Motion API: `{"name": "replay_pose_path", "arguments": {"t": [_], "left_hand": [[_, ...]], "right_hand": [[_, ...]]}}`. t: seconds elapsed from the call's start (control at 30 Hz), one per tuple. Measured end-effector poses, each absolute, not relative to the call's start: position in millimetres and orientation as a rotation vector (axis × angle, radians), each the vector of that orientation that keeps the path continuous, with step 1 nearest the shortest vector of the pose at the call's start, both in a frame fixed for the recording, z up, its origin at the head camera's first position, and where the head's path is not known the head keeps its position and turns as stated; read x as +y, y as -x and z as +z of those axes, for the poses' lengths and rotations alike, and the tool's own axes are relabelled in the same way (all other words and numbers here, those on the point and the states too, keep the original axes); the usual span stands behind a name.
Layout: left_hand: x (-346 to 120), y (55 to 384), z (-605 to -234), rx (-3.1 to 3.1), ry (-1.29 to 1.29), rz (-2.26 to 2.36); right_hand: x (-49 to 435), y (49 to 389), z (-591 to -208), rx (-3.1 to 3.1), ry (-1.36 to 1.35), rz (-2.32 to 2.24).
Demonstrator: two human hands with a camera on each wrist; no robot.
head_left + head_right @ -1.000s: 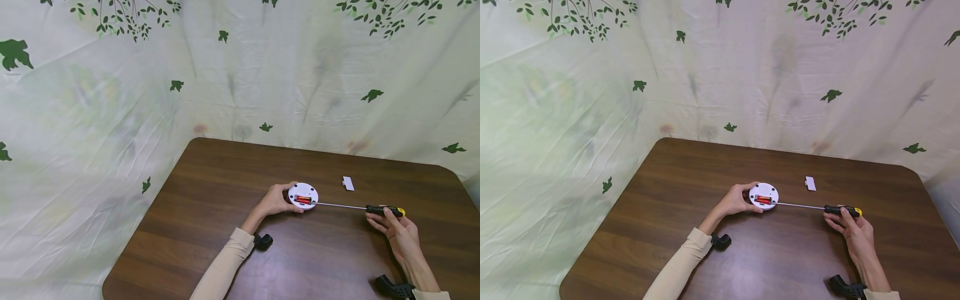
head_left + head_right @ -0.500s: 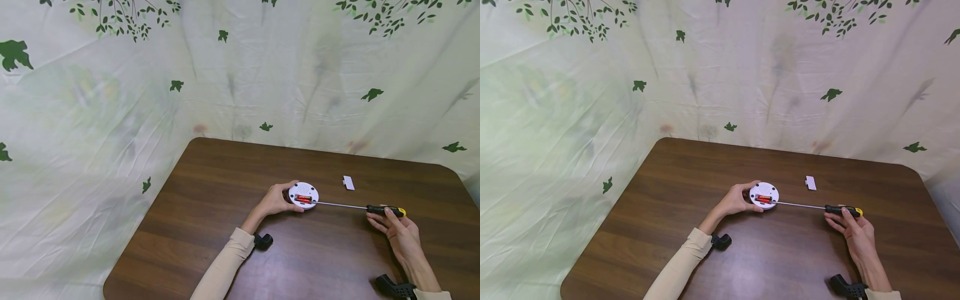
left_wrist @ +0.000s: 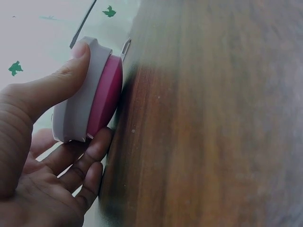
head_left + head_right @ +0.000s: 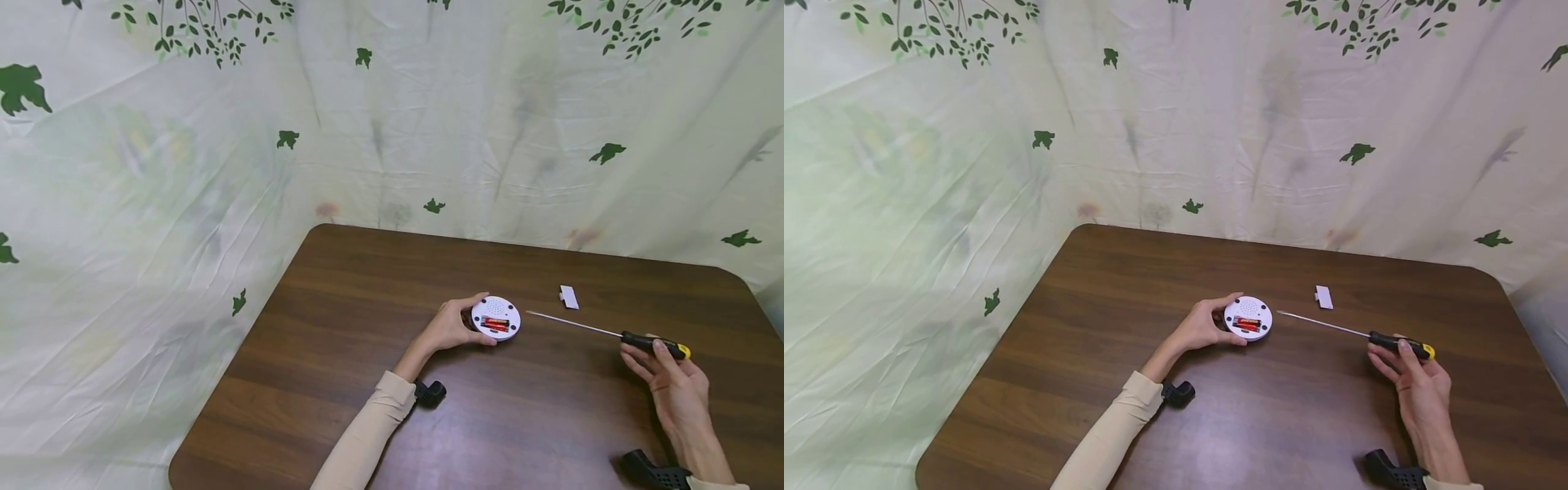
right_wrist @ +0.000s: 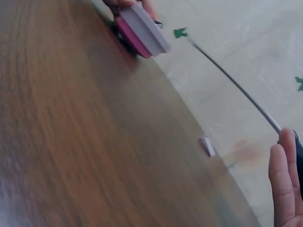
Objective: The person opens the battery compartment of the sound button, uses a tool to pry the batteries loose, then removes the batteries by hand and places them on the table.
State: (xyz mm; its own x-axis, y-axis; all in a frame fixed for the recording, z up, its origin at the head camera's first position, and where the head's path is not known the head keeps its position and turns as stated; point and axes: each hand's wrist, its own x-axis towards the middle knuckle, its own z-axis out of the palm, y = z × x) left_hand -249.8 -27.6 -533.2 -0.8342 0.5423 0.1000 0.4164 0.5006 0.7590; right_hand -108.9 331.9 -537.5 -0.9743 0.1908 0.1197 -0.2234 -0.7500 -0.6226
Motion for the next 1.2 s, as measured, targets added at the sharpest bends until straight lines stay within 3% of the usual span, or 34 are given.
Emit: {"name": "replay_pose_path", "arguments": {"t": [0.37,0.53,0.93,1.2], "left_hand": [[-30,251,-532,2.568,-0.809,1.309],[-32,251,-534,2.571,-0.793,1.316],[-29,250,-535,2.564,-0.805,1.306],[-25,252,-535,2.561,-0.811,1.294]], "right_hand": [[343,97,-532,-0.628,0.398,2.377],[340,98,-537,-0.650,0.472,2.227],[323,95,-541,-0.868,0.483,2.069],[303,75,-540,-1.529,0.950,1.646]]}}
